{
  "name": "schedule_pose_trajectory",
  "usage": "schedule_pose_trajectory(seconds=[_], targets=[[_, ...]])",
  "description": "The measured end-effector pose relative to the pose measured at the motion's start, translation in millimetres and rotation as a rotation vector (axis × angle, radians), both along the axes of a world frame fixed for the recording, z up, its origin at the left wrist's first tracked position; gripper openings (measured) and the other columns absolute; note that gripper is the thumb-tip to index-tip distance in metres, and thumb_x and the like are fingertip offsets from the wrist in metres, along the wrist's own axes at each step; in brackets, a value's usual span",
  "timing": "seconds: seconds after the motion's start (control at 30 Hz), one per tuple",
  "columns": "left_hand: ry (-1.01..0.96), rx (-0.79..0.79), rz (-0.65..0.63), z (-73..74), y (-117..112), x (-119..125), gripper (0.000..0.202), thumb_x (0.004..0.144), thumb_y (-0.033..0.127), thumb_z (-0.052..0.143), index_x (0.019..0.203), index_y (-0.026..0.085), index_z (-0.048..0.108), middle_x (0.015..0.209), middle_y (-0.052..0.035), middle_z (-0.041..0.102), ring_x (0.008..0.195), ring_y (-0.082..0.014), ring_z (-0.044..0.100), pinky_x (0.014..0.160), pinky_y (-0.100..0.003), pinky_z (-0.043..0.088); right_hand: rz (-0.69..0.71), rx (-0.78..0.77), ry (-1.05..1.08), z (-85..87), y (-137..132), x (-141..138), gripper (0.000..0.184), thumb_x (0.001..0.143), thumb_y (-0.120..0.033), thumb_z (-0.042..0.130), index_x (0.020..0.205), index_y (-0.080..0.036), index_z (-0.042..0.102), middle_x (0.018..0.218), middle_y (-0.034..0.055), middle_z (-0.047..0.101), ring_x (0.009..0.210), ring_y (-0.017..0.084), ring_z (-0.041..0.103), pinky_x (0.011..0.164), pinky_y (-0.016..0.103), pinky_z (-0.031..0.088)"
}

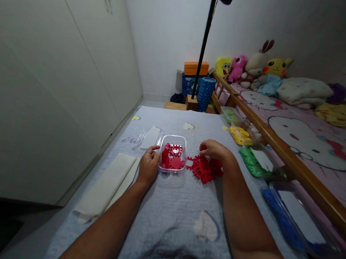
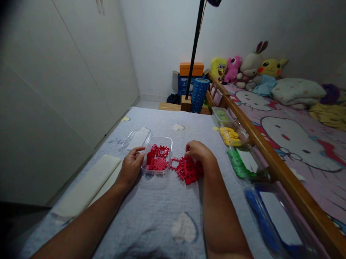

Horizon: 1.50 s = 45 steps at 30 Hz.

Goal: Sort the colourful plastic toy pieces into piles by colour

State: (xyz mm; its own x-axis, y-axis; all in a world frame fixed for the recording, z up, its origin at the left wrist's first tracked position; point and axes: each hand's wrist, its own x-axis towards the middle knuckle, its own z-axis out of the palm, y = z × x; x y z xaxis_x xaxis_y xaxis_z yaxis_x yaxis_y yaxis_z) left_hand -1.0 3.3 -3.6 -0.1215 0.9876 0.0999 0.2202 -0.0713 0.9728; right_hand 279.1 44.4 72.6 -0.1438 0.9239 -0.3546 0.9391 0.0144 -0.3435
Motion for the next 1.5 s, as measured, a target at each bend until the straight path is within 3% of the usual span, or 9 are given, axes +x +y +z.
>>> schedule_pose_trajectory(seconds=[0.17,0.4,0.57,0.73,0.83,0.93,1.13,1.33,1.5], targets=[[-0.001,-0.007,-0.003,2.1,0,0,0.038,0.086,0.043,0.055,0.112,0.016,0.063,0.059,0.0079,0.040,0.053,-0.0117,0.039,0.053,-0.022,0.032,0.006,-0.110,-0.046,-15.7,4,-2,0.017,0.075,-0.012,0.068,0.088,-0.015,0.077,0.083,0.0043,0.076,0.065,0.012,0.063,0.055,0.019,0.040],[-0.017,-0.015,0.003,3.5,-1,1,0.038,0.084,0.044,0.055,0.110,0.017,0.063,0.059,0.0082,0.041,0.053,-0.0119,0.040,0.053,-0.022,0.031,0.049,-0.095,-0.100,-21.8,7,-2,0.024,0.070,-0.009,0.066,0.087,-0.018,0.079,0.082,0.0031,0.076,0.067,0.013,0.064,0.059,0.021,0.041],[-0.007,-0.006,-0.009,1.3,0,0,0.038,0.087,0.044,0.054,0.112,0.017,0.062,0.060,0.0080,0.040,0.054,-0.0117,0.039,0.053,-0.022,0.032,0.043,0.080,-0.072,-11.2,4,6,0.022,0.073,-0.008,0.062,0.086,-0.017,0.076,0.081,0.0028,0.074,0.070,0.013,0.060,0.061,0.022,0.038],[0.011,-0.006,0.002,1.2,0,0,0.038,0.087,0.043,0.054,0.113,0.017,0.063,0.060,0.0079,0.040,0.053,-0.0120,0.040,0.053,-0.022,0.032,-0.061,0.386,0.071,3.3,-1,10,0.016,0.080,-0.010,0.057,0.085,-0.017,0.069,0.081,0.0029,0.070,0.072,0.014,0.057,0.067,0.023,0.038],[0.016,-0.006,0.007,2.5,0,0,0.038,0.085,0.043,0.054,0.111,0.017,0.063,0.059,0.0079,0.040,0.053,-0.0124,0.041,0.052,-0.023,0.032,-0.081,0.534,0.261,8.5,-3,-4,0.012,0.084,-0.015,0.056,0.086,-0.018,0.067,0.083,0.0027,0.070,0.077,0.015,0.059,0.072,0.024,0.041],[0.015,0.000,0.010,3.8,-1,0,0.038,0.085,0.043,0.054,0.111,0.017,0.064,0.058,0.0080,0.040,0.052,-0.0123,0.041,0.052,-0.023,0.032,-0.045,0.564,0.360,8.1,-3,-34,0.010,0.088,-0.018,0.055,0.088,-0.019,0.066,0.088,0.0033,0.071,0.084,0.017,0.061,0.080,0.027,0.042],[-0.012,-0.019,0.002,7.5,-2,2,0.039,0.085,0.043,0.054,0.111,0.016,0.063,0.058,0.0083,0.039,0.051,-0.0113,0.039,0.050,-0.022,0.031,0.069,0.554,0.121,-12.2,-2,-84,0.012,0.092,-0.020,0.058,0.095,-0.022,0.069,0.102,0.0062,0.073,0.105,0.024,0.055,0.096,0.040,0.032],[-0.027,-0.022,0.000,7.3,-2,2,0.039,0.085,0.044,0.055,0.112,0.016,0.062,0.058,0.0081,0.040,0.051,-0.0111,0.039,0.051,-0.022,0.031,0.063,0.606,0.017,-29.2,-2,-92,0.014,0.093,-0.027,0.060,0.101,-0.023,0.071,0.118,0.0098,0.065,0.113,0.028,0.046,0.097,0.042,0.031],[-0.006,-0.013,-0.001,5.0,-2,1,0.039,0.086,0.044,0.054,0.112,0.017,0.063,0.059,0.0079,0.041,0.052,-0.0111,0.038,0.051,-0.022,0.031,-0.055,0.651,0.070,-20.1,-1,-79,0.025,0.091,-0.023,0.061,0.114,-0.024,0.069,0.126,0.0106,0.061,0.118,0.029,0.046,0.099,0.042,0.034]])
